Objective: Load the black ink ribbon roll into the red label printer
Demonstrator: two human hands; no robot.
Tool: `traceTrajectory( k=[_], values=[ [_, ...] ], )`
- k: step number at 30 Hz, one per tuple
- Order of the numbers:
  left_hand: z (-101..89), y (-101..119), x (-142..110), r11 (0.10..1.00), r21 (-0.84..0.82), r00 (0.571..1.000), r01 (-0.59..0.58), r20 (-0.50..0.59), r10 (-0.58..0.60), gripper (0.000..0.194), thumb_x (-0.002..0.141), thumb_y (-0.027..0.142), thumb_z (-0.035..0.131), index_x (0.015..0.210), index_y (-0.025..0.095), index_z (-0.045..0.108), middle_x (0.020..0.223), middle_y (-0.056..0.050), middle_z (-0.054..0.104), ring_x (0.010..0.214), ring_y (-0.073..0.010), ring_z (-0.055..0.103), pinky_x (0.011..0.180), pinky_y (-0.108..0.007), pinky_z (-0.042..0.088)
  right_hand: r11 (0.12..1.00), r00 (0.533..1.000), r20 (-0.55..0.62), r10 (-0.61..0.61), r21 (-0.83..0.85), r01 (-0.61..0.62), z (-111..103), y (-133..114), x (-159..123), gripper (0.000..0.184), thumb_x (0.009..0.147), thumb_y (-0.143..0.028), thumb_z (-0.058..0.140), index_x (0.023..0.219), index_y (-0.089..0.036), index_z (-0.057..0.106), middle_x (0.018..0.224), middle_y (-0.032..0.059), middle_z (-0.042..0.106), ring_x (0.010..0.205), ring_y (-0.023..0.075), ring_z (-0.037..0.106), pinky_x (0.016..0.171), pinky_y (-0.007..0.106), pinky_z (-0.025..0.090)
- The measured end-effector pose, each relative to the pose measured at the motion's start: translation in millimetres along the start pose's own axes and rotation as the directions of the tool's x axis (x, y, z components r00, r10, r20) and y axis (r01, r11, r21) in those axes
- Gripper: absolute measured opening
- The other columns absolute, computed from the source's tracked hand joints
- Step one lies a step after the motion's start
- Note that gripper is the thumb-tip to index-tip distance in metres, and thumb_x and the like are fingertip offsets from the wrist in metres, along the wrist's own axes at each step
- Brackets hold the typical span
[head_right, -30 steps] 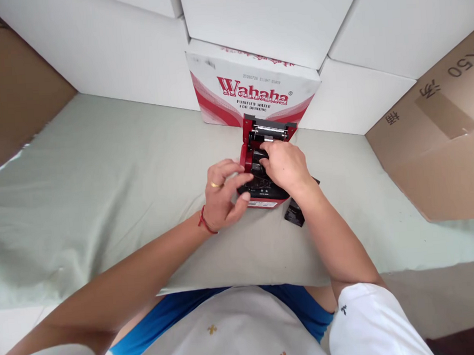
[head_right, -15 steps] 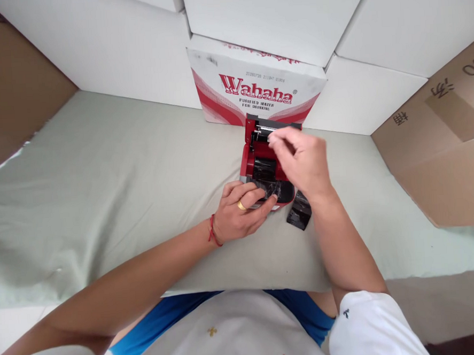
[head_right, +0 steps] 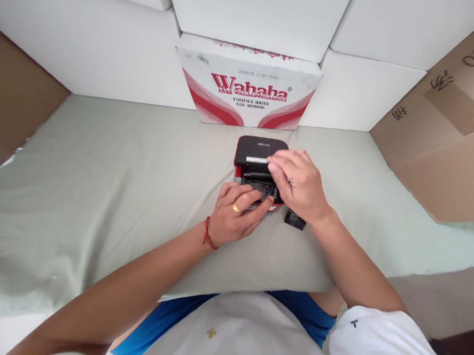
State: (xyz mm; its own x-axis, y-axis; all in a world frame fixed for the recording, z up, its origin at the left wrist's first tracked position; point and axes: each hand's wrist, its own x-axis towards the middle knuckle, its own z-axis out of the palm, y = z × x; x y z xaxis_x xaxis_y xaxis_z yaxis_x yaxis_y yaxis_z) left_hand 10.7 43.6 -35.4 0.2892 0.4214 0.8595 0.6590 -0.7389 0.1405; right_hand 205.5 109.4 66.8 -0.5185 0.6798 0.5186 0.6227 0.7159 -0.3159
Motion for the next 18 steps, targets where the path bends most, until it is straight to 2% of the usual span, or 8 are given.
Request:
traceTrajectory(
  k=[3, 8, 11, 13, 16, 18],
  values=[
    [-1.8, 1.0, 2.5, 0.999, 0.049, 1.0, -0.021, -0.02, 0.022, 0.032, 0.105, 0.019, 0.073, 0.133, 0.033, 0.074, 0.114, -0.004, 0.082, 0.112, -0.0229, 0.076, 0.096, -0.042, 0.054, 0.997, 0.999, 0.012, -0.038, 0.073, 0.037, 2.1, -4.5, -16.8, 0.039, 0.118, -0.038, 0.052, 0.118, -0.024, 0.089, 0.118, 0.0122, 0.087, 0.107, 0.0289, 0.076, 0.1, 0.049, 0.061],
    [-2.6, 1.6, 3.3, 0.989, 0.132, 0.997, -0.063, -0.038, 0.069, 0.027, 0.105, 0.019, 0.074, 0.127, 0.033, 0.077, 0.105, -0.003, 0.081, 0.108, -0.0218, 0.076, 0.092, -0.041, 0.054, 1.0, 0.993, 0.111, 0.029, 0.003, -0.029, -0.4, -8.5, -17.1, 0.043, 0.12, -0.04, 0.049, 0.114, -0.028, 0.09, 0.117, 0.0089, 0.087, 0.103, 0.0269, 0.073, 0.095, 0.046, 0.061],
    [-2.8, 1.4, 4.1, 0.997, 0.068, 0.999, -0.041, -0.031, 0.043, 0.033, 0.105, 0.019, 0.072, 0.134, 0.034, 0.075, 0.106, -0.003, 0.08, 0.109, -0.0227, 0.075, 0.091, -0.041, 0.053, 1.0, 0.992, 0.129, 0.015, 0.007, -0.016, -2.0, -8.8, -14.5, 0.042, 0.12, -0.038, 0.05, 0.115, -0.026, 0.09, 0.117, 0.0089, 0.087, 0.101, 0.0258, 0.072, 0.092, 0.042, 0.061],
    [-4.6, 0.3, 5.6, 1.0, -0.003, 0.998, -0.019, -0.067, 0.019, 0.038, 0.105, 0.019, 0.069, 0.141, 0.033, 0.072, 0.109, -0.004, 0.078, 0.108, -0.0227, 0.073, 0.092, -0.041, 0.053, 0.999, 0.996, 0.086, -0.003, 0.038, 0.0, 1.1, -7.4, -16.5, 0.041, 0.12, -0.035, 0.051, 0.116, -0.023, 0.09, 0.116, 0.0099, 0.086, 0.1, 0.0252, 0.072, 0.091, 0.041, 0.061],
    [-10.5, -6.9, 6.7, 0.987, -0.082, 0.98, 0.135, -0.135, -0.145, 0.047, 0.106, 0.021, 0.064, 0.152, 0.032, 0.064, 0.119, -0.007, 0.074, 0.111, -0.0237, 0.07, 0.097, -0.042, 0.056, 0.997, 0.999, -0.039, -0.001, 0.072, 0.004, 13.3, -5.0, -25.3, 0.038, 0.119, -0.033, 0.053, 0.119, -0.024, 0.09, 0.116, 0.01, 0.087, 0.103, 0.0253, 0.075, 0.096, 0.043, 0.061],
    [-14.4, -17.6, 4.3, 0.942, -0.15, 0.933, 0.299, -0.16, -0.322, 0.048, 0.106, 0.025, 0.064, 0.154, 0.03, 0.06, 0.13, -0.01, 0.07, 0.119, -0.0267, 0.068, 0.103, -0.046, 0.057, 0.996, 0.993, -0.119, -0.005, 0.088, 0.016, 23.5, -4.7, -33.6, 0.035, 0.118, -0.032, 0.055, 0.121, -0.026, 0.089, 0.118, 0.0093, 0.087, 0.109, 0.0265, 0.076, 0.101, 0.048, 0.061]
  ],
)
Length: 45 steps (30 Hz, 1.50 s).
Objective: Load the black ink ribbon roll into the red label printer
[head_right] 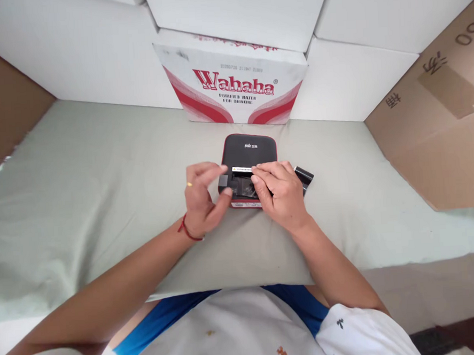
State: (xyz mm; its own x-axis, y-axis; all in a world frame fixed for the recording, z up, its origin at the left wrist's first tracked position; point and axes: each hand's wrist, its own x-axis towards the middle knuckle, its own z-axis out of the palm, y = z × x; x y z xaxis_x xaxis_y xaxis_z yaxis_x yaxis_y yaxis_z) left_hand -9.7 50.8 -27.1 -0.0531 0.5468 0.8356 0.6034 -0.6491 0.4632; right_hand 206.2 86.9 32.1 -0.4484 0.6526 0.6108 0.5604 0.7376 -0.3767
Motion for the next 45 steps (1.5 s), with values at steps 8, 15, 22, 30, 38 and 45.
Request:
traceTrajectory(
  k=[8, 15, 22, 30, 38, 45],
  values=[
    [5.0, -56.2, -6.9, 0.62, -0.495, 0.79, 0.609, 0.309, -0.529, 0.084, 0.084, 0.064, 0.086, 0.158, 0.045, 0.05, 0.175, -0.005, 0.048, 0.162, -0.0362, 0.05, 0.129, -0.055, 0.048, 0.984, 0.954, -0.245, -0.175, -0.015, 0.176, 13.8, -6.4, -20.2, 0.021, 0.11, -0.023, 0.066, 0.108, -0.027, 0.087, 0.092, 0.0065, 0.077, 0.1, 0.0258, 0.064, 0.086, 0.044, 0.058],
    [10.0, -64.9, -7.5, 0.382, -0.593, 0.698, 0.709, 0.517, -0.494, 0.114, 0.079, 0.056, 0.092, 0.171, 0.06, 0.026, 0.192, 0.006, 0.024, 0.186, -0.0361, 0.006, 0.151, -0.065, 0.014, 0.975, 0.953, -0.212, -0.215, 0.012, 0.223, 11.4, -4.6, -15.2, 0.023, 0.109, -0.017, 0.065, 0.108, -0.026, 0.086, 0.089, 0.0048, 0.077, 0.093, 0.0235, 0.066, 0.079, 0.041, 0.057],
    [16.7, -63.7, -5.9, 0.412, -0.615, 0.737, 0.673, 0.504, -0.451, 0.111, 0.081, 0.057, 0.089, 0.172, 0.052, 0.027, 0.197, 0.004, 0.013, 0.186, -0.0363, 0.002, 0.153, -0.063, 0.007, 0.967, 0.966, -0.111, -0.235, 0.072, 0.244, -2.5, -6.4, -1.6, 0.026, 0.111, -0.024, 0.065, 0.094, -0.024, 0.085, 0.083, 0.005, 0.078, 0.083, 0.0215, 0.066, 0.076, 0.039, 0.058],
    [23.9, -60.3, -6.2, 0.362, -0.669, 0.753, 0.649, 0.5, -0.427, 0.091, 0.083, 0.052, 0.085, 0.163, 0.039, 0.042, 0.185, -0.005, 0.04, 0.178, -0.0361, 0.029, 0.148, -0.06, 0.026, 0.948, 0.803, 0.527, 0.278, -0.283, -0.143, -31.9, -7.1, 80.3, 0.03, 0.11, -0.027, 0.059, 0.119, -0.022, 0.088, 0.125, 0.0091, 0.086, 0.108, 0.0264, 0.079, 0.093, 0.038, 0.056],
    [26.4, -60.7, -2.8, 0.341, -0.677, 0.749, 0.652, 0.508, -0.425, 0.093, 0.081, 0.049, 0.084, 0.162, 0.036, 0.041, 0.185, -0.007, 0.039, 0.176, -0.0373, 0.031, 0.148, -0.06, 0.023, 0.803, 0.519, 0.714, 0.47, -0.59, 0.086, 14.2, -20.9, 123.3, 0.028, 0.099, -0.018, 0.07, 0.123, -0.018, 0.085, 0.125, 0.0187, 0.086, 0.113, 0.0369, 0.079, 0.078, 0.038, 0.051],
    [24.6, -59.7, -1.6, 0.327, -0.678, 0.745, 0.658, 0.52, -0.419, 0.091, 0.081, 0.046, 0.084, 0.161, 0.036, 0.042, 0.185, -0.007, 0.041, 0.176, -0.0364, 0.032, 0.148, -0.06, 0.024, 0.898, 0.708, 0.61, 0.357, -0.433, -0.079, -38.1, -23.6, 100.7, 0.037, 0.099, -0.03, 0.07, 0.133, -0.021, 0.08, 0.131, 0.0131, 0.081, 0.1, 0.0275, 0.075, 0.079, 0.037, 0.052]
  ],
)
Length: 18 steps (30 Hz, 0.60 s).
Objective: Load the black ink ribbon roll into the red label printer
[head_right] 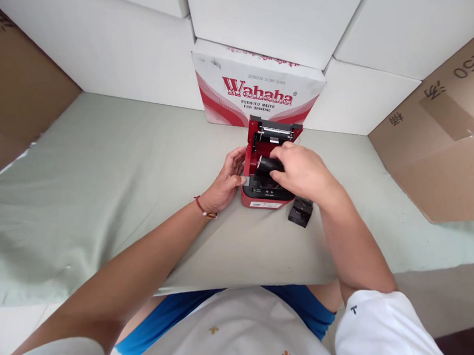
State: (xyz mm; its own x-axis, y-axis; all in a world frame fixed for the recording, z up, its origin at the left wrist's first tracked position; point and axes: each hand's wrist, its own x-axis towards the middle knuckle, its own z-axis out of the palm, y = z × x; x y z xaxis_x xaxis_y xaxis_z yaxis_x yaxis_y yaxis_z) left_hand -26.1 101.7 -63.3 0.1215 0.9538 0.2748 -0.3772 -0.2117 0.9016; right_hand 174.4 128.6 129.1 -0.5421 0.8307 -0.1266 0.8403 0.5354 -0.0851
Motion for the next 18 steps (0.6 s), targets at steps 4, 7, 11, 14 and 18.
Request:
traceTrajectory(
  k=[4, 7, 11, 14, 18],
  values=[
    [-1.7, -0.6, 0.2, 1.0, -0.007, 1.0, -0.003, 0.002, 0.003, 0.09, 0.08, 0.047, 0.085, 0.16, 0.036, 0.045, 0.184, -0.006, 0.043, 0.173, -0.0362, 0.037, 0.145, -0.06, 0.03, 0.933, 0.984, -0.07, 0.166, 0.334, -0.133, -7.8, 59.6, -53.6, 0.047, 0.093, -0.058, 0.074, 0.127, -0.027, 0.084, 0.075, -0.0002, 0.068, 0.059, 0.0185, 0.054, 0.059, 0.036, 0.041],
    [-3.5, -1.4, 0.1, 0.999, 0.022, 1.0, -0.023, 0.009, 0.023, 0.089, 0.083, 0.049, 0.084, 0.161, 0.036, 0.045, 0.183, -0.007, 0.045, 0.172, -0.0356, 0.039, 0.144, -0.059, 0.033, 0.897, 0.961, 0.051, 0.27, 0.348, -0.271, 7.4, 114.3, -83.8, 0.056, 0.085, -0.071, 0.074, 0.117, -0.027, 0.086, 0.06, -0.0015, 0.058, 0.056, 0.0217, 0.052, 0.058, 0.038, 0.042],
    [-5.3, -1.9, -0.1, 0.998, 0.046, 0.999, -0.034, 0.011, 0.034, 0.087, 0.084, 0.051, 0.083, 0.162, 0.038, 0.046, 0.184, -0.006, 0.045, 0.172, -0.0353, 0.04, 0.144, -0.059, 0.034, 0.893, 0.918, 0.222, 0.329, 0.242, -0.379, 41.7, 160.4, -103.6, 0.032, 0.077, -0.054, 0.077, 0.094, -0.029, 0.086, 0.089, 0.0068, 0.084, 0.074, 0.0294, 0.072, 0.072, 0.045, 0.056],
    [-6.2, -1.2, -0.4, 0.999, 0.037, 1.0, -0.019, -0.001, 0.02, 0.089, 0.082, 0.052, 0.086, 0.161, 0.037, 0.047, 0.184, -0.006, 0.046, 0.172, -0.0359, 0.041, 0.144, -0.059, 0.035, 0.883, 0.904, 0.161, 0.396, 0.205, -0.423, 61.0, 168.0, -104.1, 0.027, 0.08, -0.048, 0.074, 0.093, -0.028, 0.087, 0.101, 0.0097, 0.088, 0.085, 0.0326, 0.078, 0.081, 0.047, 0.061],
    [-7.4, -0.1, -0.4, 0.999, 0.042, 1.0, -0.013, -0.011, 0.013, 0.089, 0.08, 0.053, 0.088, 0.159, 0.038, 0.048, 0.182, -0.006, 0.047, 0.173, -0.0361, 0.039, 0.144, -0.06, 0.034, 0.893, 0.913, 0.001, 0.409, 0.204, -0.4, 75.4, 164.1, -82.7, 0.049, 0.099, -0.054, 0.06, 0.123, -0.023, 0.088, 0.125, 0.0148, 0.085, 0.095, 0.0322, 0.078, 0.095, 0.05, 0.061]
  ],
)
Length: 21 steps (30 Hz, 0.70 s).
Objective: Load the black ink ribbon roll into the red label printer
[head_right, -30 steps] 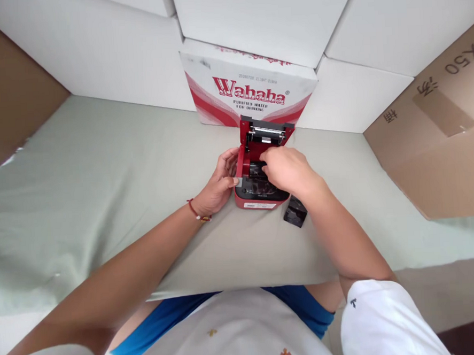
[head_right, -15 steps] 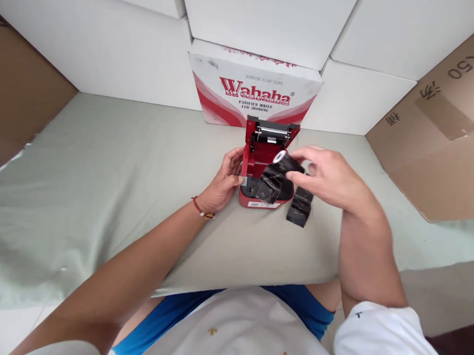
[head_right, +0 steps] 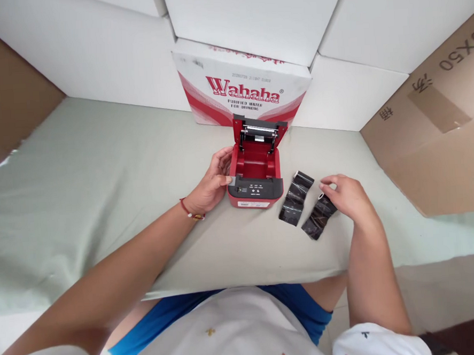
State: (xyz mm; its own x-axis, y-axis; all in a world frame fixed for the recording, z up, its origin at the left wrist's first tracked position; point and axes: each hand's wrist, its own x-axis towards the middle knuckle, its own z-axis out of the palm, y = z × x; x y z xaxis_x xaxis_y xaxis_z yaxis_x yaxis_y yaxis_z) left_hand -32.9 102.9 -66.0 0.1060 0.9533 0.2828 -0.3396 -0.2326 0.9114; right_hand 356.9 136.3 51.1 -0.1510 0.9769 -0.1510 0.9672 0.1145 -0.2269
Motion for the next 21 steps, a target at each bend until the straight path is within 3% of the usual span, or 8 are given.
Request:
traceTrajectory(
  k=[3, 7, 10, 13, 15, 18, 21],
  values=[
    [-0.4, 0.1, 0.4, 1.0, -0.006, 1.0, 0.007, -0.006, -0.007, 0.09, 0.079, 0.052, 0.089, 0.158, 0.038, 0.049, 0.181, -0.006, 0.048, 0.174, -0.0353, 0.038, 0.145, -0.059, 0.031, 0.998, 0.997, -0.02, -0.068, 0.005, 0.068, 12.7, -15.7, 22.7, 0.046, 0.098, -0.045, 0.066, 0.129, -0.018, 0.088, 0.13, 0.0171, 0.084, 0.097, 0.031, 0.077, 0.098, 0.048, 0.059],
    [-0.1, 0.2, 0.9, 1.0, -0.021, 1.0, 0.008, -0.002, -0.008, 0.089, 0.078, 0.051, 0.089, 0.157, 0.038, 0.05, 0.181, -0.005, 0.049, 0.173, -0.0348, 0.039, 0.145, -0.058, 0.033, 0.974, 0.974, 0.011, -0.226, 0.037, 0.225, 34.0, -45.0, 44.7, 0.038, 0.094, -0.033, 0.074, 0.126, -0.02, 0.089, 0.124, 0.0133, 0.086, 0.106, 0.0296, 0.074, 0.103, 0.043, 0.057],
    [-0.4, 0.5, 1.9, 1.0, -0.03, 1.0, 0.006, 0.007, -0.006, 0.087, 0.08, 0.051, 0.087, 0.157, 0.038, 0.05, 0.182, -0.005, 0.048, 0.171, -0.0345, 0.043, 0.143, -0.058, 0.035, 0.945, 0.947, -0.006, -0.321, 0.059, 0.321, 49.2, -63.7, 49.0, 0.039, 0.094, -0.03, 0.075, 0.13, -0.022, 0.089, 0.13, 0.0125, 0.085, 0.116, 0.0312, 0.069, 0.109, 0.044, 0.054],
    [-0.9, 1.0, 3.3, 0.999, -0.035, 1.0, 0.0, 0.01, 0.0, 0.083, 0.082, 0.05, 0.085, 0.157, 0.038, 0.05, 0.183, -0.004, 0.047, 0.17, -0.035, 0.043, 0.14, -0.059, 0.038, 0.926, 0.931, -0.009, -0.366, 0.091, 0.365, 51.4, -69.6, 45.8, 0.036, 0.094, -0.029, 0.075, 0.125, -0.022, 0.089, 0.126, 0.0135, 0.085, 0.113, 0.0313, 0.07, 0.108, 0.046, 0.055],
    [-0.9, 1.2, 4.0, 1.0, -0.023, 1.0, -0.008, 0.015, 0.009, 0.082, 0.083, 0.05, 0.083, 0.158, 0.038, 0.05, 0.183, -0.004, 0.048, 0.172, -0.0354, 0.041, 0.141, -0.059, 0.038, 0.914, 0.92, -0.001, -0.391, 0.121, 0.388, 39.5, -67.0, 39.7, 0.031, 0.094, -0.035, 0.077, 0.12, -0.024, 0.09, 0.122, 0.012, 0.086, 0.113, 0.031, 0.073, 0.111, 0.049, 0.056],
    [-0.4, 1.3, 4.1, 1.0, -0.019, 1.0, -0.007, 0.022, 0.007, 0.082, 0.084, 0.048, 0.081, 0.159, 0.037, 0.05, 0.183, -0.004, 0.047, 0.174, -0.0356, 0.038, 0.141, -0.06, 0.037, 0.886, 0.903, 0.015, -0.43, 0.202, 0.418, 1.4, -61.2, 24.8, 0.039, 0.096, -0.056, 0.079, 0.118, -0.027, 0.091, 0.119, 0.0109, 0.084, 0.114, 0.0309, 0.076, 0.109, 0.05, 0.059],
    [1.1, 0.0, 3.5, 1.0, -0.009, 1.0, -0.012, 0.016, 0.012, 0.082, 0.084, 0.047, 0.079, 0.16, 0.036, 0.049, 0.184, -0.005, 0.046, 0.175, -0.0361, 0.036, 0.141, -0.06, 0.037, 0.854, 0.886, 0.073, -0.457, 0.315, 0.415, -44.4, -65.2, 8.2, 0.055, 0.09, -0.076, 0.082, 0.121, -0.031, 0.092, 0.113, 0.0097, 0.081, 0.092, 0.0258, 0.073, 0.086, 0.043, 0.062]
  ],
)
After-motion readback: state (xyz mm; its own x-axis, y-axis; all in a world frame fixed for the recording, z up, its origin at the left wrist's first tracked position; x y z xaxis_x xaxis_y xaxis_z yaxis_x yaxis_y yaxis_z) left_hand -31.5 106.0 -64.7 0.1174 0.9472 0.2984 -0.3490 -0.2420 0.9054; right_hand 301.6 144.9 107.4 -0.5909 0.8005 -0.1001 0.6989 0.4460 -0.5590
